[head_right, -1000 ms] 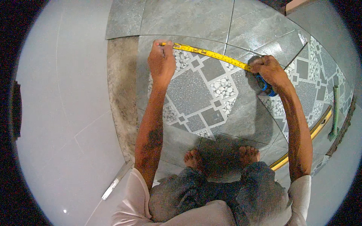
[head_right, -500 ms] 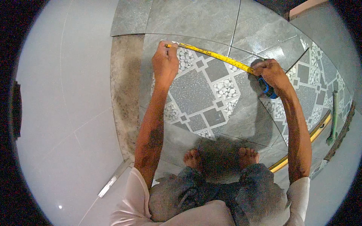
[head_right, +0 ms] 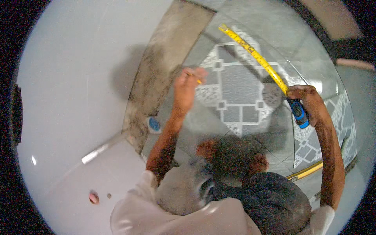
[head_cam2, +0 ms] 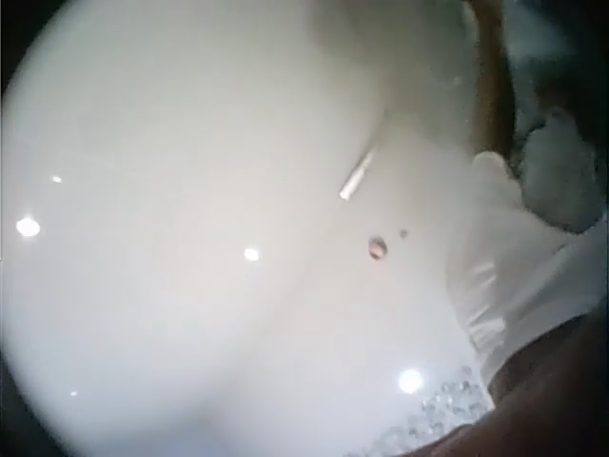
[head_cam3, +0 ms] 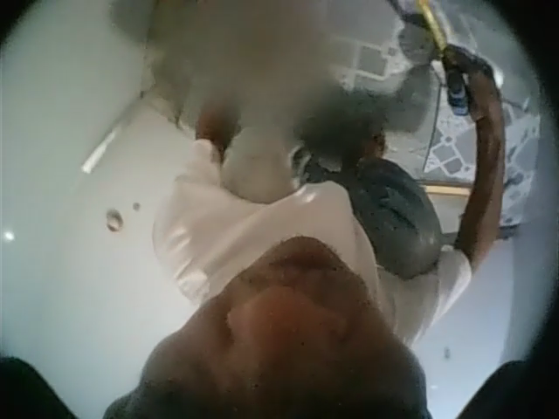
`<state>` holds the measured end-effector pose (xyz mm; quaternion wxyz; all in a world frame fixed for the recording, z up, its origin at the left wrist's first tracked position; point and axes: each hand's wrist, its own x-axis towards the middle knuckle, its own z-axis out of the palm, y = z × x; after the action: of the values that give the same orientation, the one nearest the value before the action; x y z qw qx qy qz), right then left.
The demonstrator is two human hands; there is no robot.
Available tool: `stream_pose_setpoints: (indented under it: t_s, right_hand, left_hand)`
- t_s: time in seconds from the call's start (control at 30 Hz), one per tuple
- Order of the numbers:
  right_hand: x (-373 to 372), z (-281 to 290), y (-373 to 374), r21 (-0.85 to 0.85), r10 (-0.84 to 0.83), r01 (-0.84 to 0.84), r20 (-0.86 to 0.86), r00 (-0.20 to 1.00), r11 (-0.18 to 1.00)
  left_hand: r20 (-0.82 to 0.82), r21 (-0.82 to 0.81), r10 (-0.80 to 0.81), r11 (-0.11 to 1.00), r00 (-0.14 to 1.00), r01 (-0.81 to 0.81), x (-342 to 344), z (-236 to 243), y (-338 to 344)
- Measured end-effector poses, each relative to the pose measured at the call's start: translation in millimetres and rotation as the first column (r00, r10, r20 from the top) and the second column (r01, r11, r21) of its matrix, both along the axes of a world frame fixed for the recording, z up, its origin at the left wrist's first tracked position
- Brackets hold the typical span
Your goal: Measuring and placing floor tiles in a bathroom setting.
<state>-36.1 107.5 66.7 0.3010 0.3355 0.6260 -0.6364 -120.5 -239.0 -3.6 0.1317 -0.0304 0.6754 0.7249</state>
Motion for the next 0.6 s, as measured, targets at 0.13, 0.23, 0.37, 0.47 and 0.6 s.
stream_pose_setpoints:
  t_s: [0.13,0.23,0.37,0.47,0.6]
  right_hand:
    - [-42,-11,-136,0.075,0.255,-0.247,-0.115,0.96,0.966]
    - [-47,-48,-217,-0.218,0.381,-0.367,0.025,0.924,0.904]
    - [-26,-75,-300,-0.341,0.349,-0.302,0.084,0.933,0.89]
    - [-1,-66,-319,-0.435,0.324,-0.17,0.309,0.894,0.884]
    - [29,-54,-328,-0.532,0.367,-0.163,0.304,0.879,0.831]
  left_hand:
    - [0.228,-0.019,0.146,0.989,0.963,-0.146,52,15,-49]
    - [0.363,0.0,0.434,0.885,0.825,-0.466,60,35,-66]
    - [0.212,-0.179,0.458,0.887,0.863,-0.427,64,10,-131]
    - [0.306,-0.093,0.488,0.87,0.817,-0.484,77,-4,-152]
    - [0.379,-0.195,0.455,0.89,0.806,-0.411,96,-15,-159]
